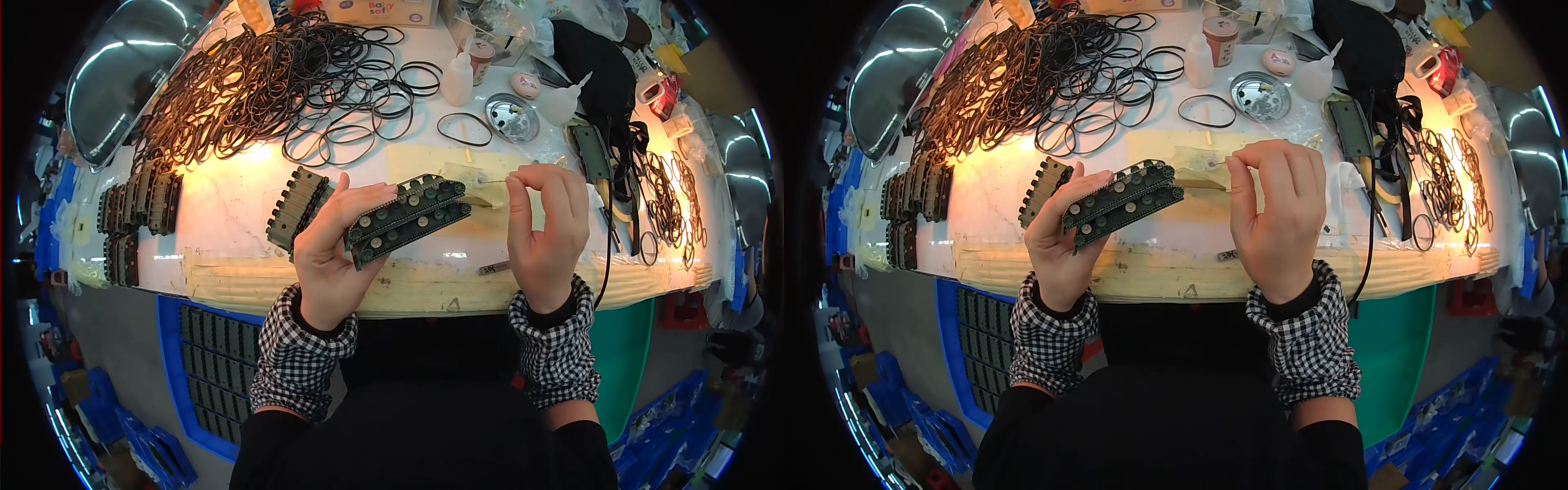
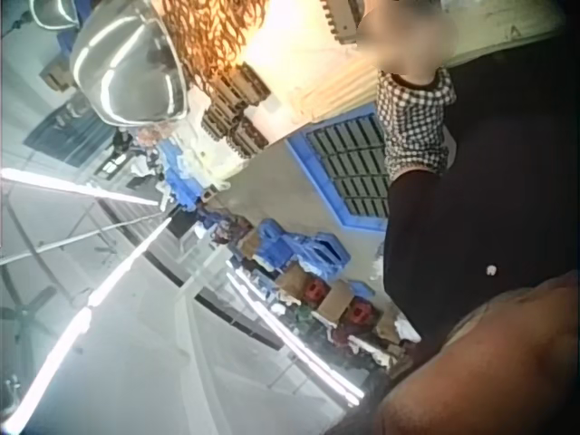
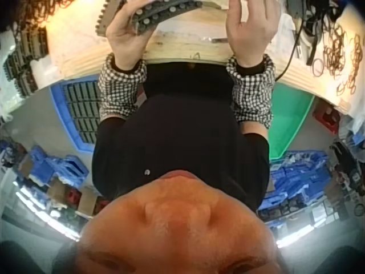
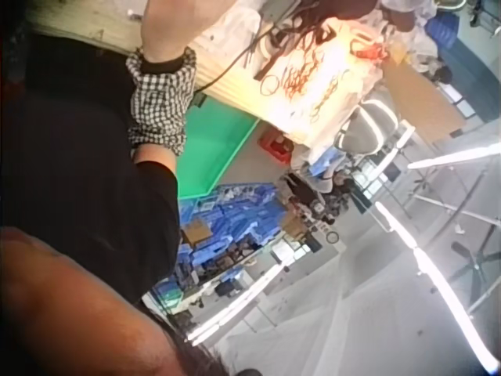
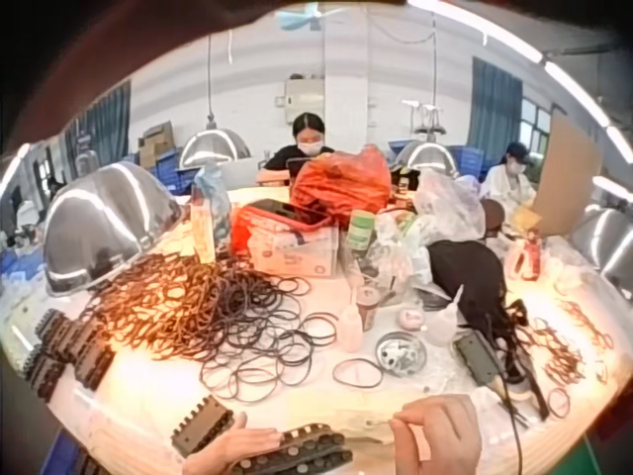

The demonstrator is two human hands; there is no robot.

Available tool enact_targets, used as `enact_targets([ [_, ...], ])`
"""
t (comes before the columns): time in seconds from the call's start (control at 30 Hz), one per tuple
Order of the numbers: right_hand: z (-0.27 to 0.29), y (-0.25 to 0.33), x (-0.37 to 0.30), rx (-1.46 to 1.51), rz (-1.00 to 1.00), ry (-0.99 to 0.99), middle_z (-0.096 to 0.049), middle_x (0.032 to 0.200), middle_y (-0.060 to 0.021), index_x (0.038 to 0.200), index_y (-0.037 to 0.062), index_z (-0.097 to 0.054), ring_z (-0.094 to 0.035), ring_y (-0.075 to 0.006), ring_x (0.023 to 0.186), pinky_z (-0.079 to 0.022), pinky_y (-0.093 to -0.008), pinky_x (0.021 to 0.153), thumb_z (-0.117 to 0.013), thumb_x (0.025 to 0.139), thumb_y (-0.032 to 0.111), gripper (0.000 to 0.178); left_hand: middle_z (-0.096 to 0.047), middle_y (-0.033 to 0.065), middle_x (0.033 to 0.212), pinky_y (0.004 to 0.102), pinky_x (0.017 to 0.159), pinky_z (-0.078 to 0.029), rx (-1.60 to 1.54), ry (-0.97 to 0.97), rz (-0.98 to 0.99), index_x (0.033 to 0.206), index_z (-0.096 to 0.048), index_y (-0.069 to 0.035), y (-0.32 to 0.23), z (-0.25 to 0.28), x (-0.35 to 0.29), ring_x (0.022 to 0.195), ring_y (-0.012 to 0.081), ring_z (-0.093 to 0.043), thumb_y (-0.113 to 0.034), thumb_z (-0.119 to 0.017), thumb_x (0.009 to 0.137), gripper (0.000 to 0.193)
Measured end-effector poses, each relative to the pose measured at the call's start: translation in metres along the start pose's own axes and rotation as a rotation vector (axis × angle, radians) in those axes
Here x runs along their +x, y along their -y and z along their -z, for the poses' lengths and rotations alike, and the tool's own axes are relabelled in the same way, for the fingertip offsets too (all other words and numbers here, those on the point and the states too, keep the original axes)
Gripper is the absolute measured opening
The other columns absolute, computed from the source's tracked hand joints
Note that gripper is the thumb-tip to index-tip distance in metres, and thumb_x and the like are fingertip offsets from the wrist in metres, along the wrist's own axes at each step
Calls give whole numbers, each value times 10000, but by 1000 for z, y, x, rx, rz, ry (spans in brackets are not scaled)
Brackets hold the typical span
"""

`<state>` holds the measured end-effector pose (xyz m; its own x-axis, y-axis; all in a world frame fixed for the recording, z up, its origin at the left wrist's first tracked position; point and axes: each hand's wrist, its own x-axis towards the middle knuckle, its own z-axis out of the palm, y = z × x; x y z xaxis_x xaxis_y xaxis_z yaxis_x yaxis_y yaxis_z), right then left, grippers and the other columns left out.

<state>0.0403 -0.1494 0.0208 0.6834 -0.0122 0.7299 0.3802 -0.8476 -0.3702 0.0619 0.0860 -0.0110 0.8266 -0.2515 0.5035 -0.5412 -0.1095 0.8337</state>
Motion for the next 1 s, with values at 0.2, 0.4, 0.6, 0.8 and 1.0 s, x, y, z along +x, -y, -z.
enact_targets([
  [0.2, -1, 26, 3, 555, -153, -86, -642, 955, -116, 964, -4, -606, -594, -215, 899, -467, -296, 819, -640, 896, 4, 76, -689, 78, 1167, 579, 1144, -247, 13, 19, -4, 1151, -659, -89, 0, 1, 0, 1167, 248, -621, -3, -750, 753, 417],
  [0.4, -10, 33, 8, 404, -18, -153, -646, 965, -130, 961, -5, -604, -608, -230, 901, -477, -301, 807, -642, 888, -4, 83, -690, 79, 1167, 582, 1142, -250, 15, 16, 6, 1148, -662, -89, -2, 0, 0, 1165, 250, -622, -8, -748, 760, 406],
  [0.6, 0, 28, 14, 786, -252, -42, -639, 1058, -135, 1019, -16, -545, -585, -167, 952, -456, -281, 860, -522, 985, 56, 84, -681, 124, 1159, 528, 1170, -250, -20, 19, -17, 1153, -623, -8, -1, 1, 0, 1152, 236, -618, 61, -705, 792, 377],
  [0.8, 8, 34, 7, 1012, -428, 287, -612, 1173, -215, 1033, -2, -456, -593, -272, 1156, -428, -409, 1055, -337, 1054, 109, 164, -679, 122, 1165, 530, 1173, -234, -24, -1, 1, 1164, -621, -7, -1, 1, -1, 1152, 221, -618, 63, -703, 784, 395],
  [1.0, 5, 4, 4, 579, -317, -37, -637, 1025, -100, 971, -4, -593, -575, -187, 923, -452, -302, 853, -566, 960, 56, 66, -679, 133, 1154, 516, 1177, -248, -14, -22, 7, 1176, -608, 19, -1, 2, 0, 1120, 199, -629, 79, -701, 782, 409],
])
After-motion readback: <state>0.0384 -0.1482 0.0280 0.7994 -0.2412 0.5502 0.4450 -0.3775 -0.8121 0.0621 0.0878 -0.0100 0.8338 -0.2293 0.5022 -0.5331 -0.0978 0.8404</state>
